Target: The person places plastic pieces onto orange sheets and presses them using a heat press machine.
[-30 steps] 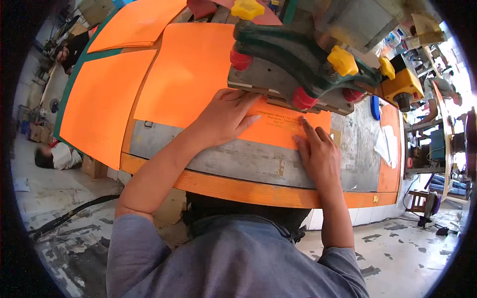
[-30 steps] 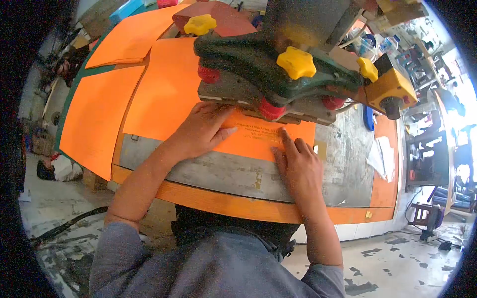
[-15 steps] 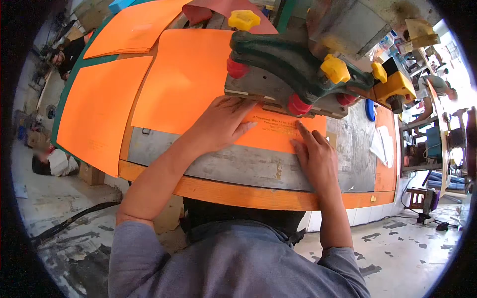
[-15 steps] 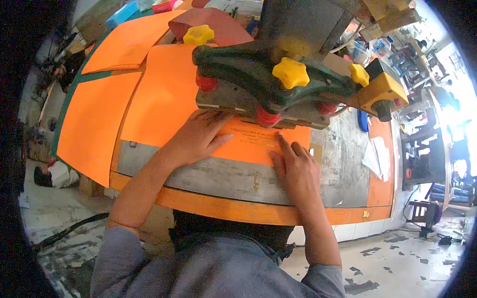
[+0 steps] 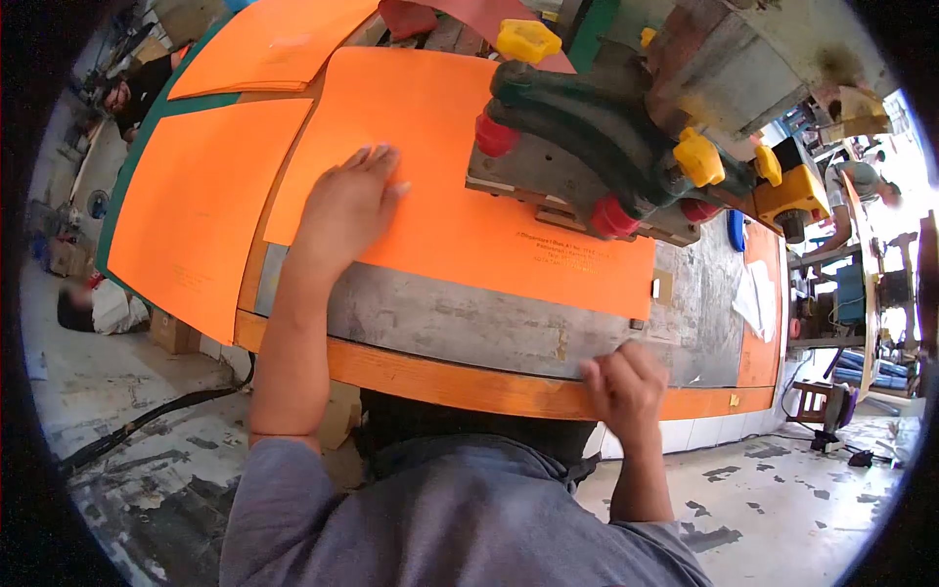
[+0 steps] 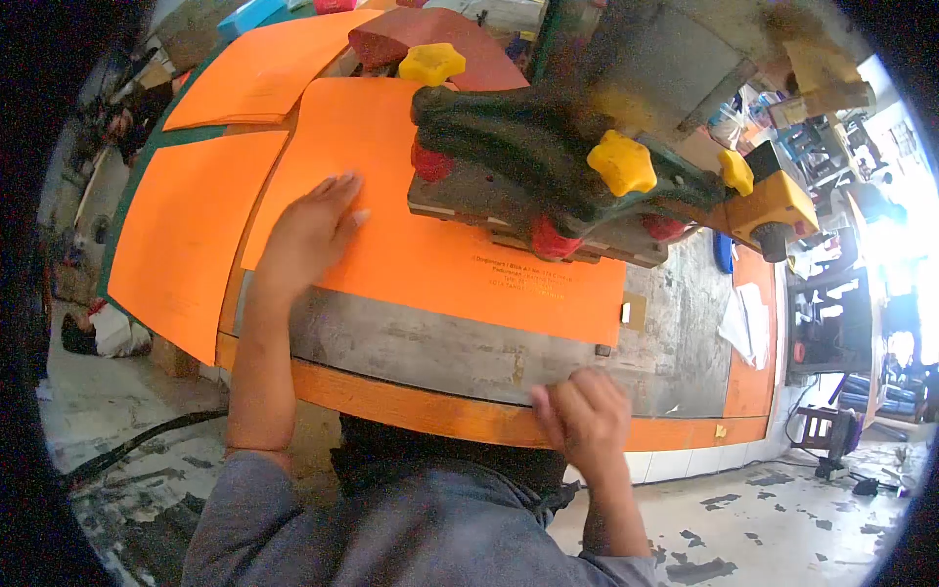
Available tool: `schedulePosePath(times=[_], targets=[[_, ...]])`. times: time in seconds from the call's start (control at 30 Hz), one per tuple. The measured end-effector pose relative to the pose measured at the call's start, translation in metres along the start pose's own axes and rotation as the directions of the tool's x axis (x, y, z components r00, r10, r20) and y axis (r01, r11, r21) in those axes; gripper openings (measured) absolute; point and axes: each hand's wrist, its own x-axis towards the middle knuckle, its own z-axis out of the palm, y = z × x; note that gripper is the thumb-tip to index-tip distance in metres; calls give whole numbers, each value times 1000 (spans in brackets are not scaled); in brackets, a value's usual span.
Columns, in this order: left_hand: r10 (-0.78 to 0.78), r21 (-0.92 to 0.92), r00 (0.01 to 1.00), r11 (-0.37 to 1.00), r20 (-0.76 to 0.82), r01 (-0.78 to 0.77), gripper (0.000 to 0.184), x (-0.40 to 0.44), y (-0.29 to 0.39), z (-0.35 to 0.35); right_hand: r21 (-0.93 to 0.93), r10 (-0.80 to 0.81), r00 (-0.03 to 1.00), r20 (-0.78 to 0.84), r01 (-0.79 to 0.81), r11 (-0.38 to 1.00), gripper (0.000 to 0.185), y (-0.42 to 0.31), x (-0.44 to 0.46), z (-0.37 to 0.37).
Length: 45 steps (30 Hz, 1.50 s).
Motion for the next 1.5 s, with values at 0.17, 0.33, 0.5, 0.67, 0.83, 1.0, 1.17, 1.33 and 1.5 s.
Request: schedulePosePath(times=[0.17,0.33,0.5,0.67,0.83,1.0,1.17,1.33,1.5], targets=[[-82,5,996,997,44,82,50,-4,-3,-13,204,-170,986,2,166,965,35,-42,-27,12],[-83,-7,995,997,51,83,47,-7,-4,-13,633,-385,910,153,209,745,36,-70,-44,27],[-53,54,998,997,-24,55,42,-9,1,-13,575,-235,736,635,-247,780,27,-34,-99,57],[-53,32,999,998,-2,53,42,-8,-2,-13,58,201,801,564,-281,958,37,20,-122,80],[-93,-1,995,996,19,93,42,-6,2,-16,136,60,906,419,-128,982,45,95,-180,119],[-119,-22,992,993,43,120,41,-4,9,-23,20,246,809,533,-304,953,45,103,-131,111],[-98,-8,995,995,11,98,37,-3,6,-20,-94,380,705,599,-410,907,46,105,-87,91],[-145,-42,988,988,50,147,40,-3,3,-19,-121,410,683,604,-430,895,47,108,-74,85],[-167,-17,982,985,85,169,39,-1,5,-23,-121,410,683,605,-430,895,48,110,-69,92]])
